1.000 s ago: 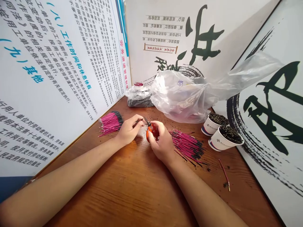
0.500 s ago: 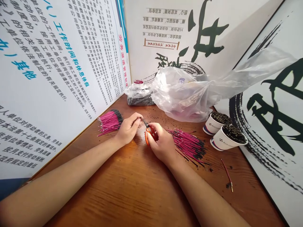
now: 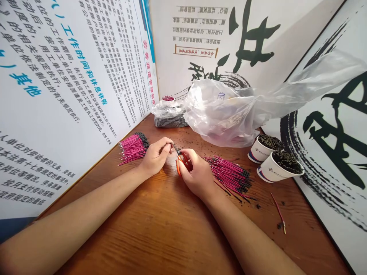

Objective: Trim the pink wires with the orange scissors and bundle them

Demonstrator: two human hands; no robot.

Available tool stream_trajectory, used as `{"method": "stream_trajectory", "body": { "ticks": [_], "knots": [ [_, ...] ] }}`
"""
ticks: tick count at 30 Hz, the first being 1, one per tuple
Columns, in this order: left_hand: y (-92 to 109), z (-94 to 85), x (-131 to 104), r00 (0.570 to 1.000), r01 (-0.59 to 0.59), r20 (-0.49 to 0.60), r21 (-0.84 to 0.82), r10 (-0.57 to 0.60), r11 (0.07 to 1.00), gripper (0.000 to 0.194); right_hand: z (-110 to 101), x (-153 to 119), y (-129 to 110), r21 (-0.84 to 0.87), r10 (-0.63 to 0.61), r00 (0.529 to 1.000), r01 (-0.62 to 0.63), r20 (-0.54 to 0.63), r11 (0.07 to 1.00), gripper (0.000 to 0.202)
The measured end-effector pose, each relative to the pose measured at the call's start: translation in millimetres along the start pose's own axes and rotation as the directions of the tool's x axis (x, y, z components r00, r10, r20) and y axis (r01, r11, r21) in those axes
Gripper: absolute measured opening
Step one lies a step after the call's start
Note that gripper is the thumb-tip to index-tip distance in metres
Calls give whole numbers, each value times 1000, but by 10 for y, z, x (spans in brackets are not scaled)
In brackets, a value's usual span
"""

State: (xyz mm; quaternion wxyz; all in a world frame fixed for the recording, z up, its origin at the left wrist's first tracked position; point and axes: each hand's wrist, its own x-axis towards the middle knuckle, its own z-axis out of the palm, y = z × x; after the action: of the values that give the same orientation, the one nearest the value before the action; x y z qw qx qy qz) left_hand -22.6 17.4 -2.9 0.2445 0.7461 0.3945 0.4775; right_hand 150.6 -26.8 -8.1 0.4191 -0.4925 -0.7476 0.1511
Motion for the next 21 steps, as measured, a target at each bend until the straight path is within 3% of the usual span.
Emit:
{"method": "stream_trajectory", "body": {
  "ticks": [21],
  "knots": [
    [7, -14, 39, 995, -91, -34, 37, 93, 995, 18, -33, 23, -50, -60, 3, 999, 0, 43, 998, 24]
  ]
}}
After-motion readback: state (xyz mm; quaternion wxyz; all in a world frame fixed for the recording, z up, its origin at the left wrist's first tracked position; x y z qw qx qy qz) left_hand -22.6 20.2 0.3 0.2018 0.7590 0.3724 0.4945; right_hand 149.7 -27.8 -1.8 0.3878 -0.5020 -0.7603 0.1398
